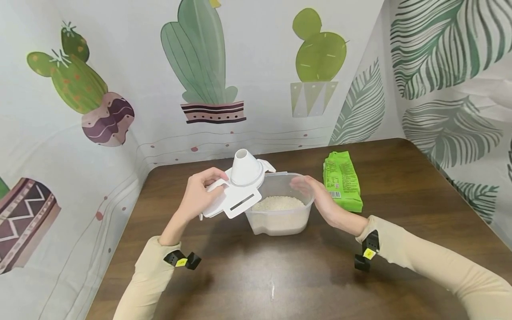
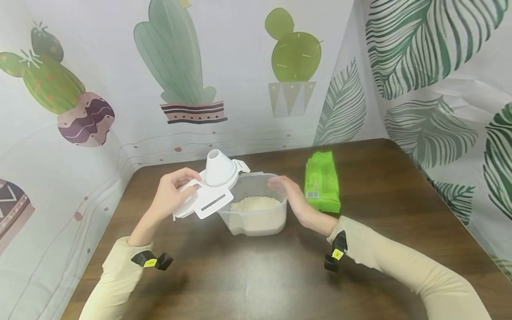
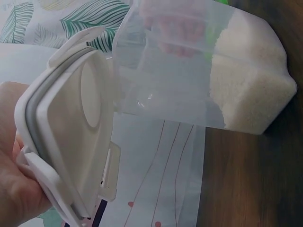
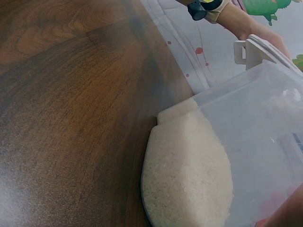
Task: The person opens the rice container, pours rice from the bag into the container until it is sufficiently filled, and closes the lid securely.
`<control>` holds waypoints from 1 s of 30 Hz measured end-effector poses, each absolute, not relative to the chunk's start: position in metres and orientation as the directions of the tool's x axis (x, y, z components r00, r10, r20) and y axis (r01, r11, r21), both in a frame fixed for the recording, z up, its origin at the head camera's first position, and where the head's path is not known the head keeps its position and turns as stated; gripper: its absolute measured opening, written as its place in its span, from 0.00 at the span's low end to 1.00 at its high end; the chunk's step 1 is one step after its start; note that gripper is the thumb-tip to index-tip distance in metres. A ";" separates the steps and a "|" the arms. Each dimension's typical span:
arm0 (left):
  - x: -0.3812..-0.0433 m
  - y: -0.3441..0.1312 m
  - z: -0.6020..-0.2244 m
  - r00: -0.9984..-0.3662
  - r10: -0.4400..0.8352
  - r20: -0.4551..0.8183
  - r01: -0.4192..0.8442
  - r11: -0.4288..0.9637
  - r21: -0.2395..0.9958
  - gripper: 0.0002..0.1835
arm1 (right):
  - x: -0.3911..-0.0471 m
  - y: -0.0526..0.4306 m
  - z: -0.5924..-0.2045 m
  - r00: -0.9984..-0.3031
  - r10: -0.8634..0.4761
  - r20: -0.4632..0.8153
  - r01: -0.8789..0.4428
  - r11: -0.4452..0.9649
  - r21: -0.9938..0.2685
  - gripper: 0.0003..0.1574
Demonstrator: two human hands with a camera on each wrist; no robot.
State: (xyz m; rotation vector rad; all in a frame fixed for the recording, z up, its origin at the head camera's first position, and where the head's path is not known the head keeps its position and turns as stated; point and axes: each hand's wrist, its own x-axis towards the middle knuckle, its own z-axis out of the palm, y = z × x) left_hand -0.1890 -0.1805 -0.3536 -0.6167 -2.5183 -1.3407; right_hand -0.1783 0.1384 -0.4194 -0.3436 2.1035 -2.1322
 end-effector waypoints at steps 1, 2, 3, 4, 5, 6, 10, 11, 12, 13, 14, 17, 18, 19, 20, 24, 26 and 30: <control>-0.189 -0.180 -0.354 -0.884 0.268 0.383 0.467 0.490 0.736 0.12 | -0.178 0.138 -0.419 -0.967 -0.245 0.069 -0.065 -0.024 -0.998 0.35; -0.190 -0.179 -0.354 -0.881 0.276 0.384 0.472 0.484 0.736 0.12 | -0.178 0.138 -0.419 -0.967 -0.245 0.068 -0.065 -0.023 -0.998 0.35; -0.190 -0.179 -0.354 -0.879 0.282 0.383 0.475 0.477 0.739 0.12 | -0.178 0.138 -0.419 -0.968 -0.242 0.066 -0.061 -0.025 -0.998 0.35; -0.191 -0.178 -0.354 -0.878 0.289 0.383 0.478 0.470 0.742 0.12 | -0.178 0.139 -0.419 -0.968 -0.241 0.067 -0.063 -0.023 -0.998 0.35; -0.191 -0.177 -0.354 -0.875 0.296 0.382 0.482 0.465 0.743 0.11 | -0.178 0.139 -0.419 -0.969 -0.238 0.065 -0.061 -0.024 -0.998 0.35; -0.191 -0.176 -0.354 -0.873 0.305 0.380 0.484 0.460 0.744 0.11 | -0.178 0.139 -0.419 -0.969 -0.238 0.063 -0.059 -0.025 -0.998 0.35; -0.192 -0.172 -0.354 -0.869 0.350 0.351 0.484 0.448 0.752 0.12 | -0.178 0.139 -0.419 -0.968 -0.243 0.055 -0.051 -0.022 -0.998 0.36; -0.191 -0.171 -0.354 -0.867 0.362 0.341 0.482 0.445 0.754 0.12 | -0.179 0.138 -0.419 -0.968 -0.245 0.052 -0.047 -0.024 -0.999 0.36; -0.191 -0.170 -0.354 -0.866 0.374 0.332 0.481 0.441 0.757 0.12 | -0.179 0.138 -0.419 -0.967 -0.249 0.053 -0.048 -0.024 -0.999 0.36; -0.190 -0.169 -0.354 -0.864 0.386 0.325 0.481 0.435 0.761 0.12 | -0.179 0.139 -0.419 -0.966 -0.253 0.054 -0.050 -0.022 -0.999 0.36; -0.190 -0.168 -0.353 -0.860 0.396 0.321 0.483 0.431 0.763 0.12 | -0.179 0.139 -0.419 -0.965 -0.257 0.053 -0.049 -0.022 -0.999 0.36; -0.189 -0.165 -0.352 -0.850 0.423 0.316 0.491 0.414 0.766 0.12 | -0.179 0.139 -0.418 -0.966 -0.255 0.047 -0.043 -0.022 -0.999 0.35; -0.189 -0.164 -0.352 -0.846 0.429 0.317 0.495 0.410 0.767 0.13 | -0.179 0.139 -0.418 -0.967 -0.253 0.043 -0.039 -0.020 -0.999 0.35; -0.190 -0.163 -0.352 -0.843 0.435 0.316 0.496 0.404 0.768 0.13 | -0.179 0.139 -0.417 -0.968 -0.250 0.037 -0.034 -0.017 -0.999 0.35; -0.190 -0.161 -0.352 -0.842 0.439 0.315 0.497 0.400 0.770 0.13 | -0.179 0.138 -0.417 -0.969 -0.247 0.033 -0.030 -0.015 -0.999 0.35; -0.191 -0.158 -0.353 -0.838 0.455 0.301 0.493 0.393 0.776 0.12 | -0.179 0.139 -0.416 -0.969 -0.247 0.006 -0.008 0.008 -1.000 0.36; -0.191 -0.156 -0.354 -0.835 0.467 0.289 0.490 0.394 0.778 0.12 | -0.179 0.139 -0.416 -0.969 -0.248 -0.010 0.006 0.018 -1.000 0.37; -0.191 -0.153 -0.356 -0.828 0.494 0.266 0.483 0.388 0.785 0.12 | -0.178 0.139 -0.416 -0.967 -0.251 -0.039 0.032 0.033 -0.999 0.38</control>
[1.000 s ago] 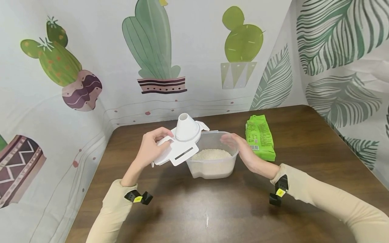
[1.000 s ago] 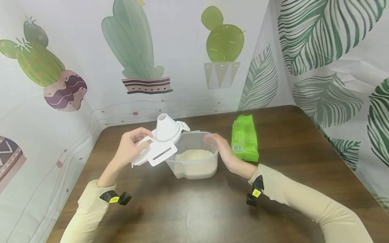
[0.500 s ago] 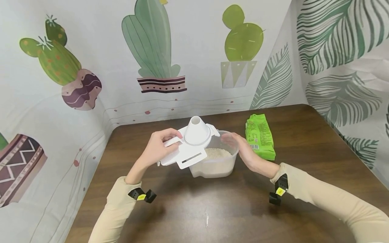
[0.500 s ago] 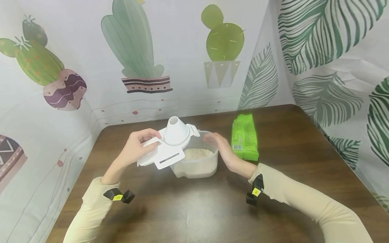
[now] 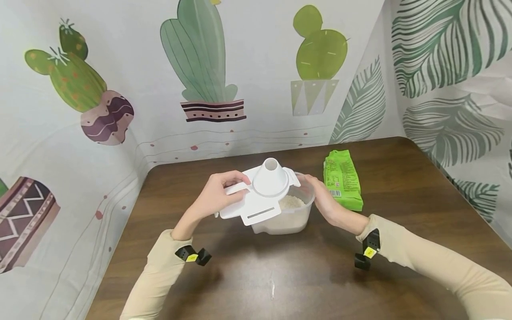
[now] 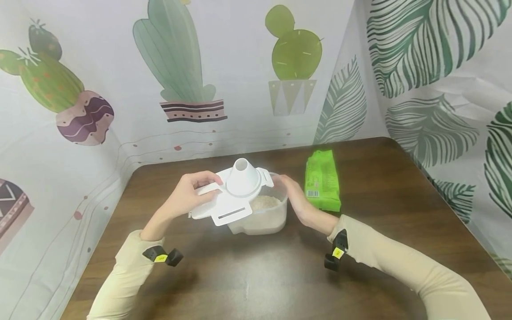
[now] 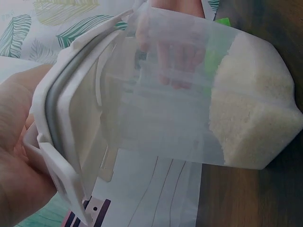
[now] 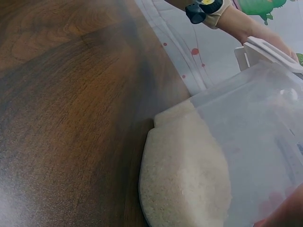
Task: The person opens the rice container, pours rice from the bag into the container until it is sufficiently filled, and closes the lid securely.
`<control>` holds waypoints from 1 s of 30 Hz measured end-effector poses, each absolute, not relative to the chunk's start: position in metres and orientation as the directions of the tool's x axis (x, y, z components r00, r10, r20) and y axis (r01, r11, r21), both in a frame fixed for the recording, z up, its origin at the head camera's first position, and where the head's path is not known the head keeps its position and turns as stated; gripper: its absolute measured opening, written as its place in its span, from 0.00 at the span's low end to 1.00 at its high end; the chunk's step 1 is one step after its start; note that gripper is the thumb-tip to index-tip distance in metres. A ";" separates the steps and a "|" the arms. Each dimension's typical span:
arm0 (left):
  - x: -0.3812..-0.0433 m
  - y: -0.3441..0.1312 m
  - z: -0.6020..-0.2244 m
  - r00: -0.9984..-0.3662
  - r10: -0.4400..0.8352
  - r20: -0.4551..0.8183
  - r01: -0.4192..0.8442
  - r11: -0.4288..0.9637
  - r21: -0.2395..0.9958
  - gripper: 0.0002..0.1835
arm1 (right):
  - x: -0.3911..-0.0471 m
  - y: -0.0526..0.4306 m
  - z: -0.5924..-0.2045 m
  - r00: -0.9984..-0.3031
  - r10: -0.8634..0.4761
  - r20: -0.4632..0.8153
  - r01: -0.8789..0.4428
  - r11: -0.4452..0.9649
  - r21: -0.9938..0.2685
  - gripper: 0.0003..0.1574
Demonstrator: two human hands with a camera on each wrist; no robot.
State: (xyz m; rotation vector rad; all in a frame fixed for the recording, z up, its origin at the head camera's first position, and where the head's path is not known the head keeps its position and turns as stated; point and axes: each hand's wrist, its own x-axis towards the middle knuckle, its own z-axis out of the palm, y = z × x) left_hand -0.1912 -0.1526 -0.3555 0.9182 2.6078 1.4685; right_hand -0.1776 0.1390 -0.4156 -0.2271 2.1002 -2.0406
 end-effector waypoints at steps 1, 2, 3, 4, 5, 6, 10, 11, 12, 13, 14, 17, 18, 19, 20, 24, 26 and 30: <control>-0.192 -0.152 -0.356 -0.824 0.501 0.266 0.487 0.386 0.783 0.12 | -0.177 0.139 -0.416 -0.967 -0.250 -0.042 0.035 0.035 -0.999 0.38; -0.192 -0.151 -0.357 -0.820 0.508 0.264 0.489 0.382 0.784 0.12 | -0.177 0.139 -0.415 -0.968 -0.247 -0.046 0.038 0.035 -0.999 0.38; -0.193 -0.150 -0.358 -0.815 0.515 0.265 0.493 0.376 0.784 0.12 | -0.177 0.139 -0.415 -0.969 -0.245 -0.043 0.036 0.033 -0.999 0.37; -0.194 -0.149 -0.358 -0.811 0.521 0.267 0.497 0.372 0.784 0.12 | -0.176 0.139 -0.415 -0.969 -0.244 -0.044 0.037 0.032 -0.999 0.37; -0.195 -0.148 -0.359 -0.806 0.528 0.268 0.502 0.369 0.782 0.12 | -0.176 0.139 -0.415 -0.968 -0.246 -0.046 0.040 0.026 -0.999 0.36; -0.196 -0.147 -0.359 -0.800 0.536 0.270 0.508 0.365 0.781 0.12 | -0.176 0.139 -0.415 -0.968 -0.246 -0.048 0.043 0.025 -0.999 0.36; -0.199 -0.142 -0.358 -0.784 0.556 0.274 0.524 0.359 0.772 0.12 | -0.177 0.140 -0.415 -0.967 -0.249 -0.048 0.047 0.012 -0.999 0.36; -0.200 -0.141 -0.357 -0.780 0.561 0.277 0.529 0.356 0.770 0.11 | -0.177 0.140 -0.415 -0.968 -0.247 -0.049 0.048 0.009 -0.999 0.35; -0.200 -0.140 -0.357 -0.776 0.565 0.279 0.533 0.352 0.769 0.11 | -0.177 0.140 -0.415 -0.968 -0.244 -0.054 0.054 0.008 -0.999 0.34; -0.200 -0.138 -0.357 -0.772 0.570 0.281 0.537 0.349 0.768 0.11 | -0.177 0.140 -0.415 -0.968 -0.244 -0.056 0.056 0.007 -0.998 0.33; -0.201 -0.137 -0.356 -0.769 0.574 0.282 0.540 0.346 0.767 0.11 | -0.177 0.140 -0.414 -0.968 -0.241 -0.064 0.065 0.006 -0.998 0.31; -0.202 -0.134 -0.356 -0.759 0.585 0.286 0.549 0.337 0.765 0.11 | -0.176 0.140 -0.413 -0.967 -0.239 -0.088 0.090 0.005 -0.996 0.31; -0.202 -0.133 -0.356 -0.757 0.587 0.287 0.550 0.335 0.765 0.12 | -0.176 0.140 -0.413 -0.966 -0.241 -0.092 0.094 0.003 -0.996 0.32; -0.203 -0.132 -0.356 -0.755 0.589 0.288 0.551 0.333 0.765 0.12 | -0.176 0.141 -0.412 -0.965 -0.244 -0.094 0.095 0.006 -0.995 0.33; -0.203 -0.132 -0.355 -0.754 0.589 0.291 0.553 0.331 0.765 0.12 | -0.175 0.140 -0.411 -0.965 -0.245 -0.096 0.098 0.006 -0.995 0.34; -0.206 -0.129 -0.356 -0.748 0.593 0.296 0.556 0.318 0.767 0.11 | -0.175 0.141 -0.409 -0.963 -0.254 -0.091 0.089 0.019 -0.996 0.37; -0.207 -0.127 -0.355 -0.742 0.600 0.299 0.561 0.313 0.766 0.11 | -0.175 0.141 -0.409 -0.964 -0.251 -0.089 0.088 0.012 -0.996 0.37; -0.208 -0.124 -0.355 -0.728 0.614 0.305 0.572 0.300 0.763 0.11 | -0.176 0.141 -0.408 -0.968 -0.240 -0.079 0.087 -0.020 -0.996 0.37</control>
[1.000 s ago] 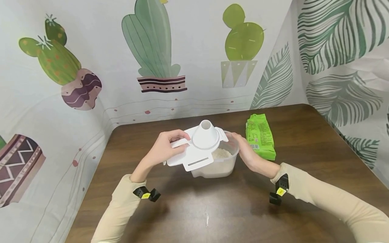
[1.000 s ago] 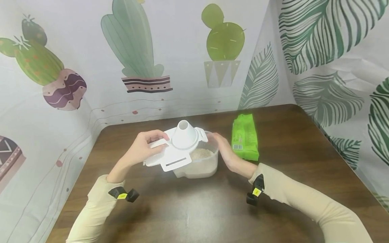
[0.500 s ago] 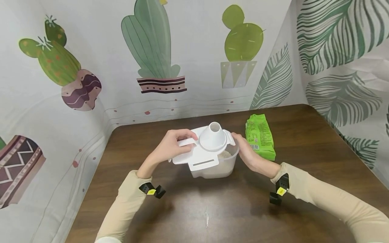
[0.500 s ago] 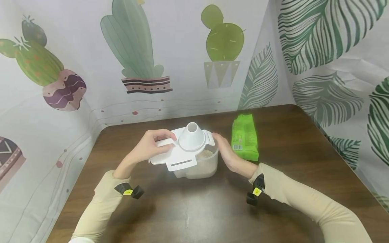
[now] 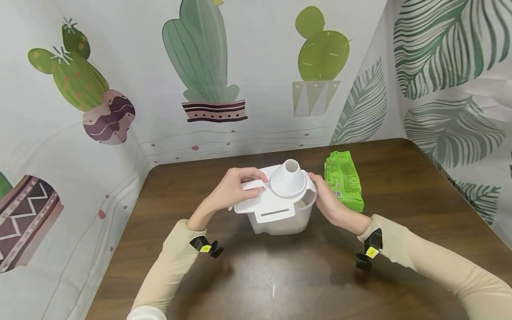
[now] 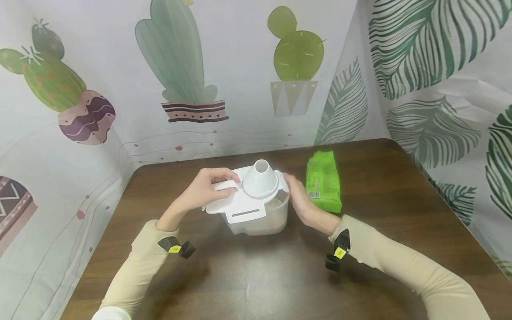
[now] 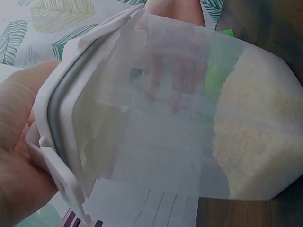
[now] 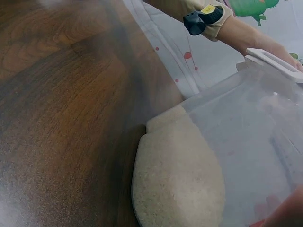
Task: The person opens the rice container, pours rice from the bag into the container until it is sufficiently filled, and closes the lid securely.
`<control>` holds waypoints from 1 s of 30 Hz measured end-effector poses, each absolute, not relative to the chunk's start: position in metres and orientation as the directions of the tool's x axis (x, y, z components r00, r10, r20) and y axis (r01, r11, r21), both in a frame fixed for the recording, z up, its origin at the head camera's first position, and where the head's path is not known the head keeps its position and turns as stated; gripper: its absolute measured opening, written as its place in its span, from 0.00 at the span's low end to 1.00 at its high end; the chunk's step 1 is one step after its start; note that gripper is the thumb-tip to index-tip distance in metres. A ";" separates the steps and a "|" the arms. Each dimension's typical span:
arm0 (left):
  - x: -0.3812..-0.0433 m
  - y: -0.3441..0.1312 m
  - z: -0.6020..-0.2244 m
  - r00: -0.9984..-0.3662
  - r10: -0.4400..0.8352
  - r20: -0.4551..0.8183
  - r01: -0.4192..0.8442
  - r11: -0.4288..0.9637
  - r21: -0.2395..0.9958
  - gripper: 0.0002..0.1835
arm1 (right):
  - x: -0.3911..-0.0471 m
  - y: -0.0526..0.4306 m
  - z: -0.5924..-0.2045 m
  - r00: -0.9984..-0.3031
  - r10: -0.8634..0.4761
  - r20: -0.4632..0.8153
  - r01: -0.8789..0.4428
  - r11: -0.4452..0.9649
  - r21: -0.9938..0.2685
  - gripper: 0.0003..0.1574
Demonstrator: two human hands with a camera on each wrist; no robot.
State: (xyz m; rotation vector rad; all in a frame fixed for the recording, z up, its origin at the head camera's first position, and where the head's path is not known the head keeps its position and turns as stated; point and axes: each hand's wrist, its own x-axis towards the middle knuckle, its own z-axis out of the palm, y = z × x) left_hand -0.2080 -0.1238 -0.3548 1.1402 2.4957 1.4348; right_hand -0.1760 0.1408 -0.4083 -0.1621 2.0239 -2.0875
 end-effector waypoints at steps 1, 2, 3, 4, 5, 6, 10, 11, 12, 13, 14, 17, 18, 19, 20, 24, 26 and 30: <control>-0.208 -0.122 -0.354 -0.725 0.617 0.305 0.574 0.297 0.763 0.11 | -0.176 0.141 -0.408 -0.969 -0.233 -0.079 0.089 -0.031 -0.996 0.36; -0.208 -0.121 -0.354 -0.722 0.620 0.307 0.577 0.295 0.762 0.11 | -0.176 0.141 -0.408 -0.971 -0.227 -0.077 0.089 -0.042 -0.995 0.36; -0.209 -0.120 -0.354 -0.720 0.622 0.309 0.580 0.293 0.760 0.11 | -0.175 0.141 -0.407 -0.973 -0.218 -0.077 0.089 -0.048 -0.995 0.35; -0.209 -0.118 -0.354 -0.717 0.624 0.310 0.584 0.294 0.757 0.11 | -0.175 0.142 -0.407 -0.975 -0.211 -0.071 0.085 -0.056 -0.995 0.34; -0.209 -0.117 -0.353 -0.714 0.626 0.314 0.589 0.295 0.753 0.11 | -0.175 0.143 -0.407 -0.977 -0.201 -0.068 0.082 -0.063 -0.995 0.32; -0.210 -0.116 -0.353 -0.711 0.628 0.316 0.594 0.295 0.748 0.11 | -0.174 0.143 -0.407 -0.980 -0.189 -0.065 0.080 -0.071 -0.994 0.30; -0.212 -0.112 -0.354 -0.697 0.640 0.324 0.613 0.298 0.732 0.10 | -0.173 0.144 -0.408 -0.990 -0.137 -0.039 0.058 -0.132 -0.990 0.22; -0.213 -0.111 -0.354 -0.693 0.645 0.322 0.615 0.297 0.730 0.10 | -0.172 0.144 -0.408 -0.992 -0.124 -0.034 0.052 -0.148 -0.988 0.20; -0.213 -0.110 -0.354 -0.689 0.651 0.319 0.617 0.295 0.729 0.10 | -0.172 0.144 -0.408 -0.993 -0.113 -0.024 0.042 -0.160 -0.986 0.19; -0.213 -0.109 -0.354 -0.685 0.656 0.317 0.620 0.296 0.727 0.10 | -0.172 0.144 -0.408 -0.995 -0.104 -0.014 0.032 -0.168 -0.985 0.18; -0.213 -0.108 -0.354 -0.682 0.660 0.315 0.622 0.296 0.725 0.10 | -0.171 0.143 -0.408 -0.995 -0.096 -0.005 0.021 -0.169 -0.985 0.18; -0.213 -0.106 -0.353 -0.679 0.664 0.312 0.628 0.306 0.715 0.10 | -0.171 0.142 -0.408 -0.997 -0.076 0.011 0.003 -0.175 -0.985 0.17; -0.214 -0.105 -0.353 -0.681 0.662 0.313 0.630 0.313 0.711 0.11 | -0.171 0.141 -0.408 -0.997 -0.071 0.014 -0.002 -0.172 -0.985 0.16; -0.213 -0.105 -0.352 -0.683 0.659 0.314 0.632 0.317 0.708 0.11 | -0.172 0.140 -0.407 -0.998 -0.064 0.012 -0.001 -0.171 -0.985 0.16; -0.213 -0.104 -0.352 -0.685 0.657 0.315 0.632 0.322 0.705 0.11 | -0.172 0.140 -0.407 -0.998 -0.061 0.010 0.000 -0.171 -0.985 0.16; -0.212 -0.103 -0.352 -0.687 0.642 0.340 0.658 0.351 0.666 0.13 | -0.173 0.140 -0.406 -0.999 -0.049 0.002 0.005 -0.141 -0.990 0.16; -0.212 -0.104 -0.352 -0.690 0.625 0.366 0.673 0.365 0.644 0.14 | -0.174 0.140 -0.405 -0.999 -0.047 -0.003 0.008 -0.120 -0.993 0.16; -0.212 -0.107 -0.357 -0.720 0.564 0.404 0.661 0.380 0.647 0.14 | -0.174 0.139 -0.404 -0.999 -0.045 -0.014 0.018 -0.097 -0.995 0.16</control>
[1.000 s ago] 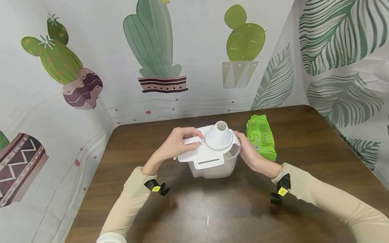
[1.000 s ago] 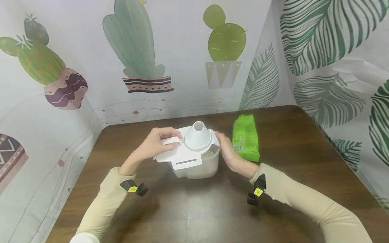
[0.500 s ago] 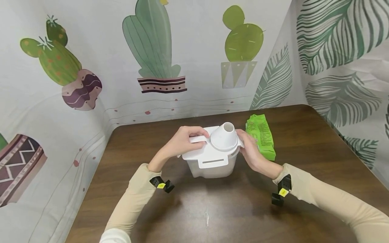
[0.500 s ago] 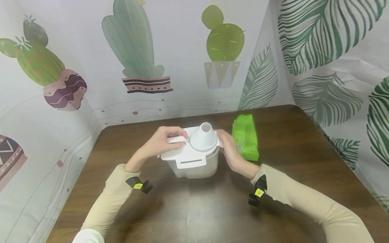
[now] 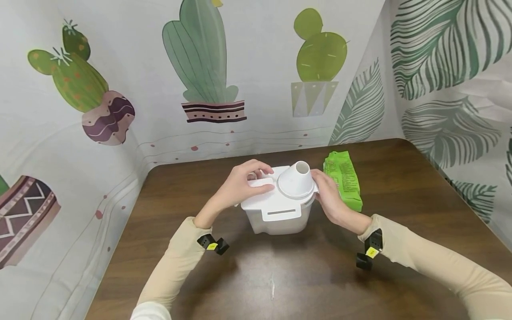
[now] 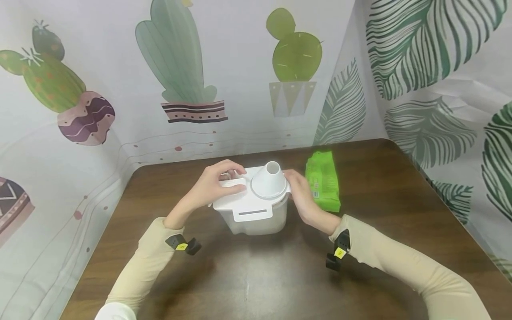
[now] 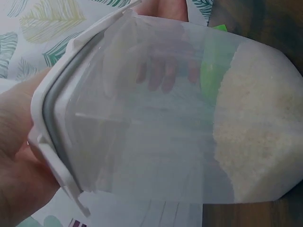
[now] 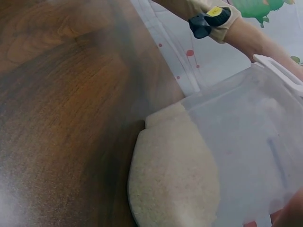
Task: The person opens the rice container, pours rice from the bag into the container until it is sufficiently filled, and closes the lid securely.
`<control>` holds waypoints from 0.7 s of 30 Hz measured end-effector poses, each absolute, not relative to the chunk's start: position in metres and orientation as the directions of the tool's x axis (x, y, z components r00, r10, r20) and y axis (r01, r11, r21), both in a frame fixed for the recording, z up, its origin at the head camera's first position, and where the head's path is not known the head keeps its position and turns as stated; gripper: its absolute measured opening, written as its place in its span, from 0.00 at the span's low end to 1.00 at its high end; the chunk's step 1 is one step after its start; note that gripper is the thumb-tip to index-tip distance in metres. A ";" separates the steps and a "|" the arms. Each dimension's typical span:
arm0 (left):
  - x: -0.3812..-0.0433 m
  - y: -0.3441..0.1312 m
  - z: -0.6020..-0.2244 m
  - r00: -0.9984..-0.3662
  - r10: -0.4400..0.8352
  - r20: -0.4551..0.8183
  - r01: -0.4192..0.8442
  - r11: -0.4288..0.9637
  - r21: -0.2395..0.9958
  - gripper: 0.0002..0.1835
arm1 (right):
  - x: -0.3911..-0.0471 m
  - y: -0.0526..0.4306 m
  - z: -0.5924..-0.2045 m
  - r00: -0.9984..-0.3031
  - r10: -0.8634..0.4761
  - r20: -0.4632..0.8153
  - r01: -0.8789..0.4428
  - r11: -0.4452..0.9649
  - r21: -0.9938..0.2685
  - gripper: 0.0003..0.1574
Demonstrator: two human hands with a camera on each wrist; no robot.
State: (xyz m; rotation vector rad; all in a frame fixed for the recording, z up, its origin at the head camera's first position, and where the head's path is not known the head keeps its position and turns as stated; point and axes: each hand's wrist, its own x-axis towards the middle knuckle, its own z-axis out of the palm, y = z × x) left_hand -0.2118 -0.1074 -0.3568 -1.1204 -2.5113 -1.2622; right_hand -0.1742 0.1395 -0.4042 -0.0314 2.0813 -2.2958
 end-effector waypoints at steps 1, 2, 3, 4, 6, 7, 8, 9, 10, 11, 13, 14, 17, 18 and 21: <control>-0.211 -0.109 -0.358 -0.735 0.543 0.406 0.647 0.384 0.659 0.13 | -0.174 0.140 -0.404 -0.999 -0.051 -0.015 0.019 -0.095 -0.995 0.16; -0.211 -0.111 -0.360 -0.753 0.519 0.405 0.630 0.391 0.671 0.11 | -0.175 0.140 -0.404 -0.998 -0.055 -0.016 0.021 -0.094 -0.995 0.16; -0.210 -0.113 -0.361 -0.771 0.494 0.403 0.613 0.401 0.681 0.09 | -0.175 0.140 -0.404 -0.998 -0.058 -0.016 0.021 -0.092 -0.996 0.17; -0.209 -0.116 -0.363 -0.787 0.469 0.401 0.598 0.420 0.683 0.08 | -0.175 0.140 -0.404 -0.998 -0.063 -0.015 0.020 -0.090 -0.996 0.17; -0.207 -0.121 -0.366 -0.821 0.424 0.382 0.559 0.459 0.690 0.12 | -0.176 0.141 -0.404 -0.997 -0.070 -0.012 0.018 -0.081 -0.997 0.17; -0.206 -0.123 -0.368 -0.838 0.405 0.365 0.534 0.477 0.698 0.15 | -0.176 0.141 -0.404 -0.997 -0.071 -0.010 0.016 -0.079 -0.997 0.17; -0.205 -0.125 -0.370 -0.855 0.390 0.343 0.508 0.489 0.709 0.17 | -0.177 0.141 -0.404 -0.998 -0.069 -0.010 0.015 -0.074 -0.997 0.18; -0.203 -0.126 -0.372 -0.866 0.383 0.321 0.486 0.496 0.720 0.19 | -0.177 0.141 -0.404 -0.998 -0.066 -0.010 0.015 -0.068 -0.998 0.18; -0.202 -0.128 -0.374 -0.876 0.377 0.300 0.466 0.502 0.729 0.21 | -0.177 0.141 -0.404 -0.998 -0.064 -0.012 0.016 -0.059 -0.998 0.19; -0.201 -0.128 -0.376 -0.884 0.373 0.281 0.447 0.501 0.741 0.22 | -0.177 0.141 -0.403 -0.998 -0.059 -0.013 0.017 -0.054 -0.998 0.19; -0.199 -0.128 -0.379 -0.896 0.365 0.252 0.416 0.496 0.762 0.23 | -0.178 0.140 -0.402 -0.999 -0.049 -0.015 0.017 -0.036 -0.999 0.20; -0.197 -0.128 -0.380 -0.901 0.358 0.246 0.407 0.501 0.764 0.23 | -0.178 0.139 -0.401 -0.999 -0.041 -0.015 0.016 -0.026 -1.000 0.21; -0.195 -0.124 -0.382 -0.911 0.330 0.248 0.396 0.531 0.749 0.22 | -0.179 0.138 -0.398 -1.000 -0.019 -0.006 0.006 -0.009 -1.000 0.20; -0.194 -0.123 -0.382 -0.916 0.315 0.249 0.389 0.541 0.745 0.22 | -0.179 0.137 -0.397 -1.000 -0.010 0.001 -0.001 0.000 -1.000 0.19; -0.192 -0.121 -0.382 -0.929 0.273 0.250 0.366 0.565 0.740 0.21 | -0.180 0.135 -0.395 -1.000 0.015 0.019 -0.018 0.025 -1.000 0.19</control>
